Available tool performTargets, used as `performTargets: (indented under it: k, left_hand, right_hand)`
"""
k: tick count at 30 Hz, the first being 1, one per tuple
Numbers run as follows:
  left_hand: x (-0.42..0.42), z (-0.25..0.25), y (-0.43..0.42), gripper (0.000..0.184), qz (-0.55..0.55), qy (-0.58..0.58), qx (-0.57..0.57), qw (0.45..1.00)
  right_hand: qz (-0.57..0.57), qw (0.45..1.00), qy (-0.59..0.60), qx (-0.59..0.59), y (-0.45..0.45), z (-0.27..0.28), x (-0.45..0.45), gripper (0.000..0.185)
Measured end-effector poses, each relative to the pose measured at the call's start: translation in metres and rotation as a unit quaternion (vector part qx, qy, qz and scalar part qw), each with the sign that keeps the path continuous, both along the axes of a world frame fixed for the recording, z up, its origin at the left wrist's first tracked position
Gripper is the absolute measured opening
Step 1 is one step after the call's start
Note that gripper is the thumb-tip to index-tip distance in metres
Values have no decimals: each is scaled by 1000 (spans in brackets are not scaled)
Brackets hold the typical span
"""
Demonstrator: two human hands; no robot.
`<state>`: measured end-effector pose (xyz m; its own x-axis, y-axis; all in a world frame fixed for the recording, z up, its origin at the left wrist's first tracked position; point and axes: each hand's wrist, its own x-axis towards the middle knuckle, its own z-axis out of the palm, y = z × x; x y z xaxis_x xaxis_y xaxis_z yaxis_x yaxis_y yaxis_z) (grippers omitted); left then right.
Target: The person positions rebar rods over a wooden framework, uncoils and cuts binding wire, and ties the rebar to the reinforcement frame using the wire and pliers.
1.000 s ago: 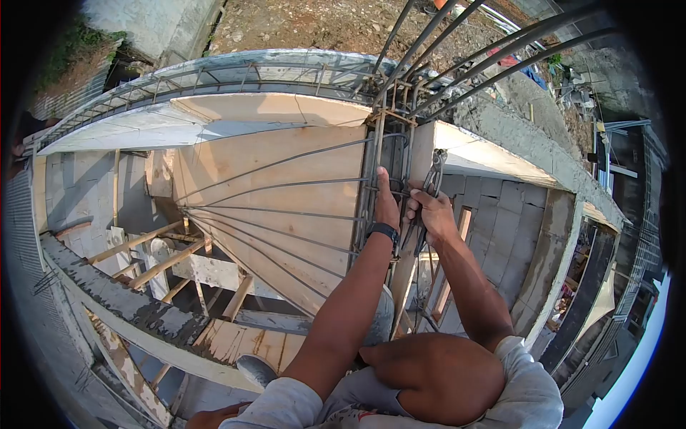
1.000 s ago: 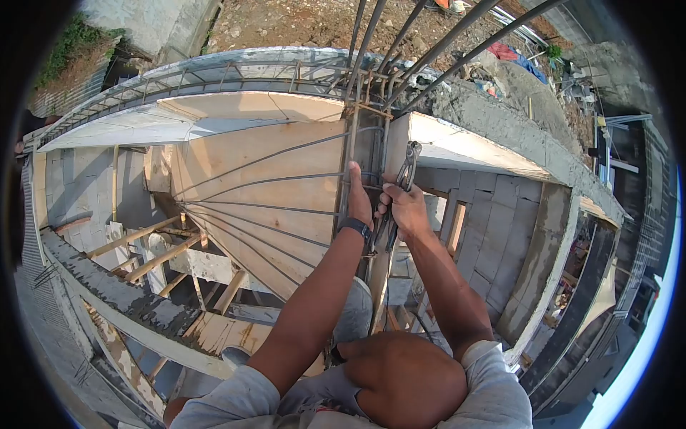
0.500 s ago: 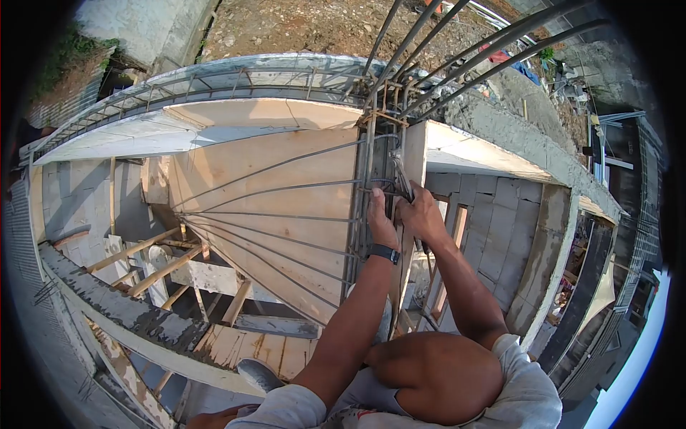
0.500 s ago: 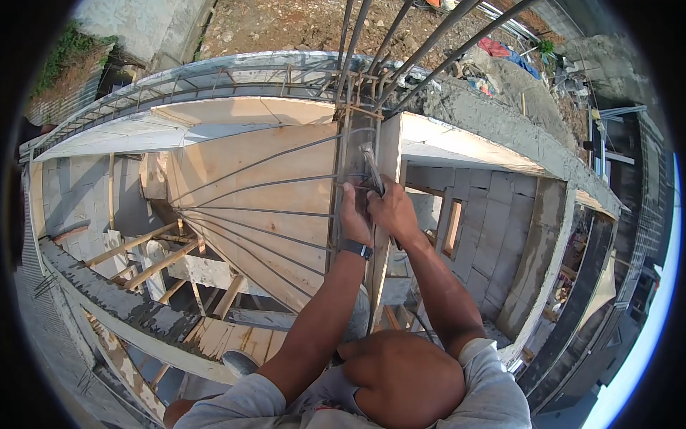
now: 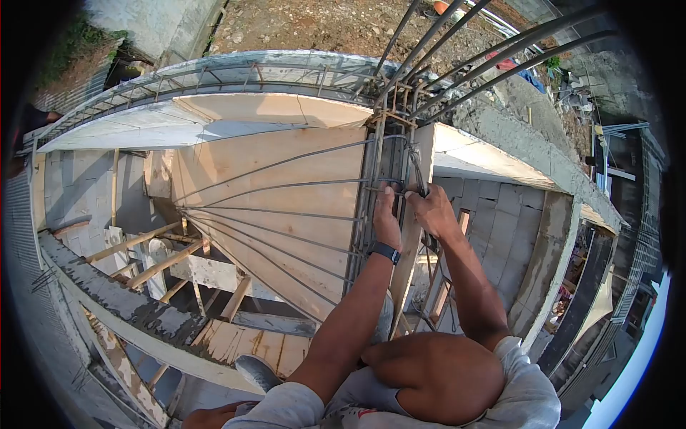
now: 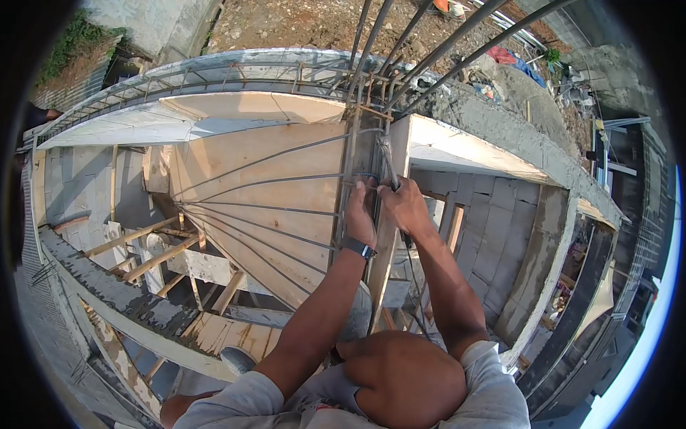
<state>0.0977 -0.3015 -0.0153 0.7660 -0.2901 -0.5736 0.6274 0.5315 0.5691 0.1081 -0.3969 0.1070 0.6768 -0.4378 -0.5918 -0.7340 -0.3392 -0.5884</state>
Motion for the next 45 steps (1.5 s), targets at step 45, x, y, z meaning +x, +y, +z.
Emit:
performTargets:
  k: [45]
  left_hand:
    - [133, 64, -33, 27, -635, -414, 518, 396]
  right_hand:
    - [-325, 852, -82, 403, -28, -13, -1, 21]
